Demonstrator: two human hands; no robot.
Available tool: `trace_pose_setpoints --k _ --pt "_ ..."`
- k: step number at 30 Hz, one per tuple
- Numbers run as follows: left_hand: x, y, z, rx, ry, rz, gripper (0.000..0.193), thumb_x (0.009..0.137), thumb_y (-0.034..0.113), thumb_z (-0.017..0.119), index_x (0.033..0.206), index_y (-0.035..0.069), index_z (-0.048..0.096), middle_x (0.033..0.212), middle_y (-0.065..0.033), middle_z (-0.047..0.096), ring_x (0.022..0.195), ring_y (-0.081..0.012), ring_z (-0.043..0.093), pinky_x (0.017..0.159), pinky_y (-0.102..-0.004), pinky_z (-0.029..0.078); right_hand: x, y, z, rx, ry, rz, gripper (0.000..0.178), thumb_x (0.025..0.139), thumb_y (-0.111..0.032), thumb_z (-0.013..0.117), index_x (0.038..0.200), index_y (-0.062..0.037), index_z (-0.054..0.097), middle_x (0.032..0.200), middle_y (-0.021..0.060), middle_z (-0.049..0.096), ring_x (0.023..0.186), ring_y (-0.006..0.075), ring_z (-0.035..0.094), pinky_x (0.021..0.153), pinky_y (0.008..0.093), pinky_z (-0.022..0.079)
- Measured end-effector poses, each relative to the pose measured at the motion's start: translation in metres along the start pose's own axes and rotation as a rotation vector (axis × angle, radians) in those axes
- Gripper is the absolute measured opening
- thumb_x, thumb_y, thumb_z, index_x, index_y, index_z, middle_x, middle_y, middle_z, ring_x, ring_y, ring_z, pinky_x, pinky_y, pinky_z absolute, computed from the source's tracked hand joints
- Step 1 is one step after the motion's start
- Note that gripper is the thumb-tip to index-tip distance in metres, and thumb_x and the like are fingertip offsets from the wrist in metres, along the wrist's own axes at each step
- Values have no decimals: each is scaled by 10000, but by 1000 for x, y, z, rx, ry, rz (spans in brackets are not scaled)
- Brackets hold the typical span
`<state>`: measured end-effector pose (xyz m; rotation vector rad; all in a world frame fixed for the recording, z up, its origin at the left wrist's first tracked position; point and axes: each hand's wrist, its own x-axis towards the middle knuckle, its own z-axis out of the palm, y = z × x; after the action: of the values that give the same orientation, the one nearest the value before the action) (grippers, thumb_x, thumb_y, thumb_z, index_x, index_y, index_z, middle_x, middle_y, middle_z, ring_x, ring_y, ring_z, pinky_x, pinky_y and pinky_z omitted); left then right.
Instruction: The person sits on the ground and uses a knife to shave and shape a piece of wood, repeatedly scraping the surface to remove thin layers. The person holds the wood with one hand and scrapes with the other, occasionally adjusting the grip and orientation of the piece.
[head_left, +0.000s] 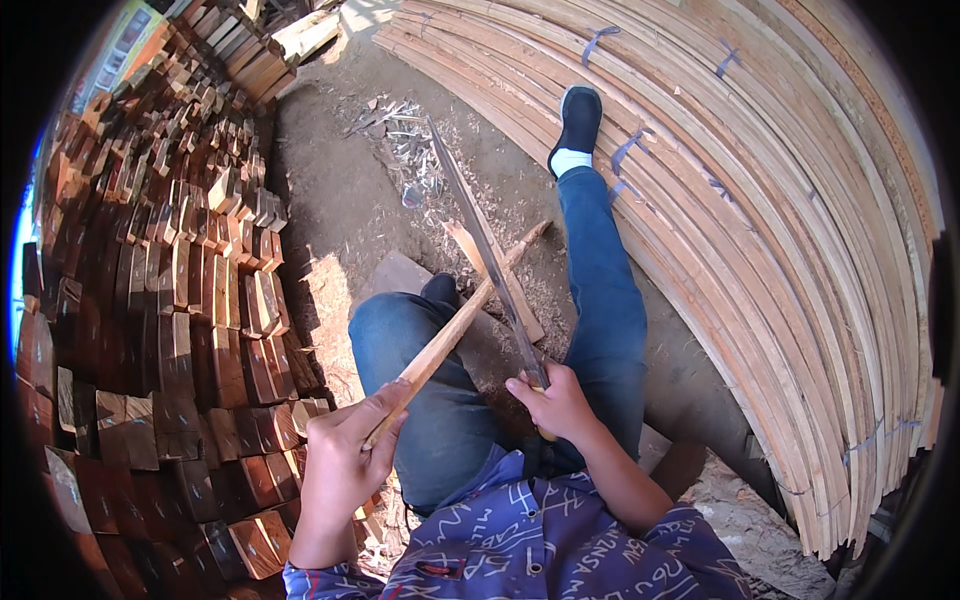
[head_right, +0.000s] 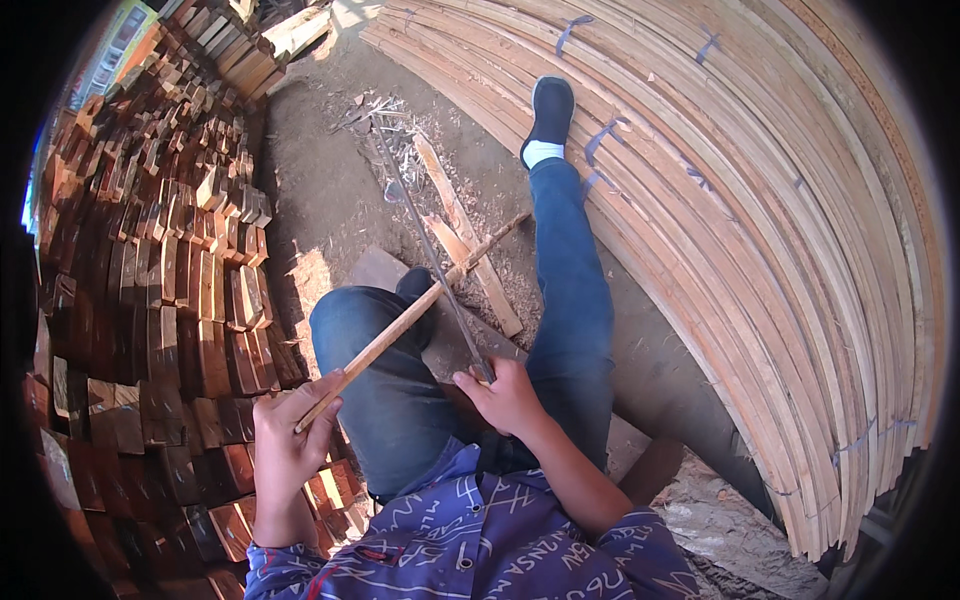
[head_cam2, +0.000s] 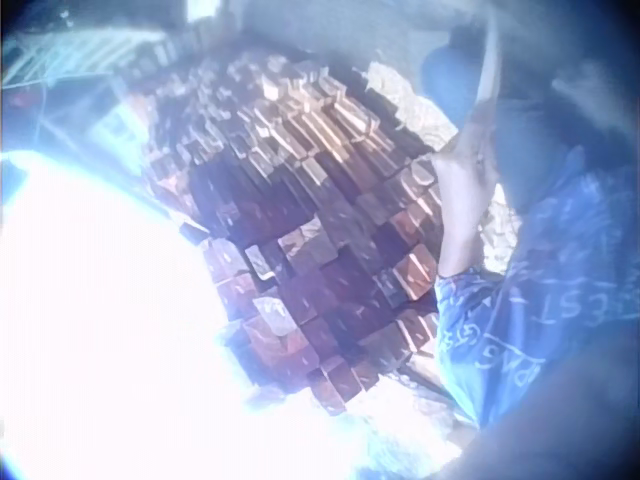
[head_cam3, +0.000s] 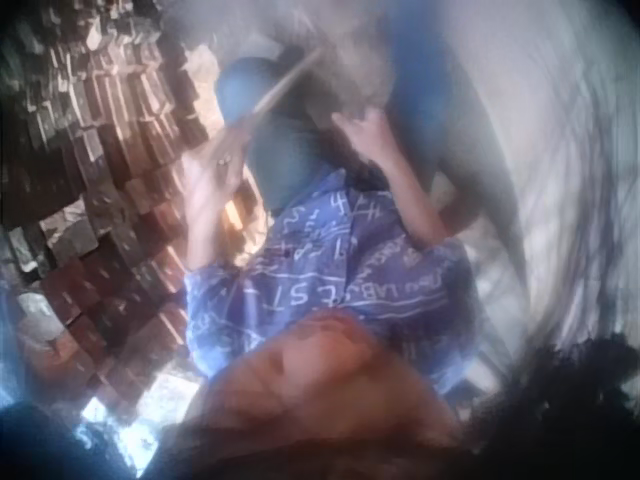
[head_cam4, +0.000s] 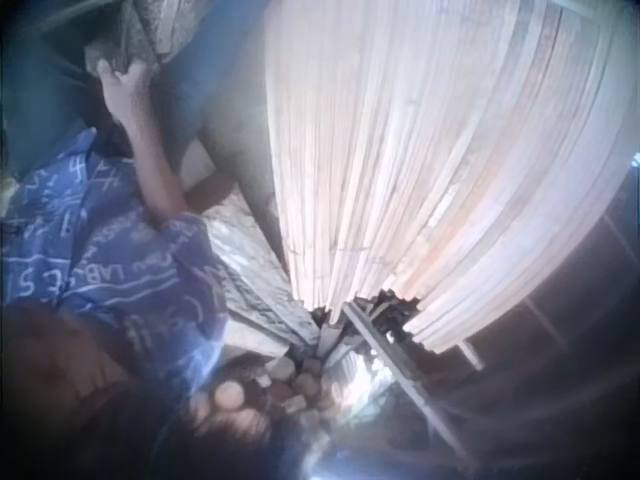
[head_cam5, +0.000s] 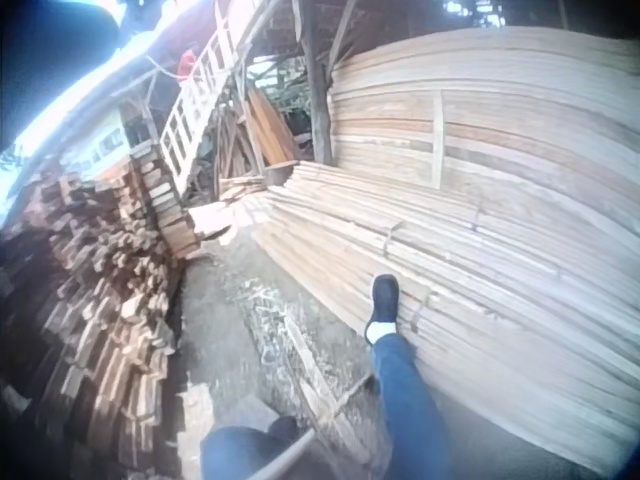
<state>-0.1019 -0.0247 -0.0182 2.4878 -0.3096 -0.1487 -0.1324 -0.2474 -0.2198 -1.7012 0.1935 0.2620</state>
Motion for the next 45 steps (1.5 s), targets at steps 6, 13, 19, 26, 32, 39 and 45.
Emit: trace_pose_setpoints --k 6,13,19,26,32,39,45 --pt "-15 -2 11 44 4 -15 303 737 -55 746 1036 -41 700 972 -206 717 938 -322 715 811 -351 586 45 -12 26 -95 -89 -88 277 879 -227 682 929 45 682 841 244 683 772 357 691 700 410 520" --pt "-28 -18 20 77 40 7 315 730 -90 739 1040 -51 703 972 -208 726 856 -250 738 750 -287 568 53 12 32 -276 -51 -168 233 833 -184 705 907 35 677 720 234 641 703 418 647 612 438 499" --pt "-26 -2 27 110 -9 82 318 687 -67 761 998 -22 713 973 -209 720 931 -321 721 802 -343 585 30 -18 24 -157 -99 -122 184 794 -142 716 776 14 619 618 210 572 587 405 595 536 438 448" --pt "-23 -1 28 104 18 77 330 674 -86 757 993 -19 711 993 -212 721 881 -311 733 765 -310 573 48 16 21 -275 -95 32 193 764 -174 697 852 -5 673 747 242 643 764 440 635 687 498 509" --pt "-26 -3 31 85 9 102 343 694 -75 756 1026 -5 708 1011 -204 716 958 -330 711 807 -345 581 38 -6 20 -251 -126 9 186 777 -170 688 830 6 663 748 247 638 771 448 628 692 502 505" --pt "-27 -6 31 41 52 24 313 710 -68 752 1015 -13 712 998 -212 715 982 -330 706 829 -355 581 53 23 23 -316 -57 17 203 766 -174 700 841 12 667 765 243 645 777 447 629 702 500 509" --pt "-28 -13 30 18 84 18 301 704 -74 759 997 -20 715 982 -211 718 973 -331 709 827 -356 583 51 1 20 -322 -127 41 207 756 -164 701 836 23 664 782 253 647 776 448 629 705 502 507"
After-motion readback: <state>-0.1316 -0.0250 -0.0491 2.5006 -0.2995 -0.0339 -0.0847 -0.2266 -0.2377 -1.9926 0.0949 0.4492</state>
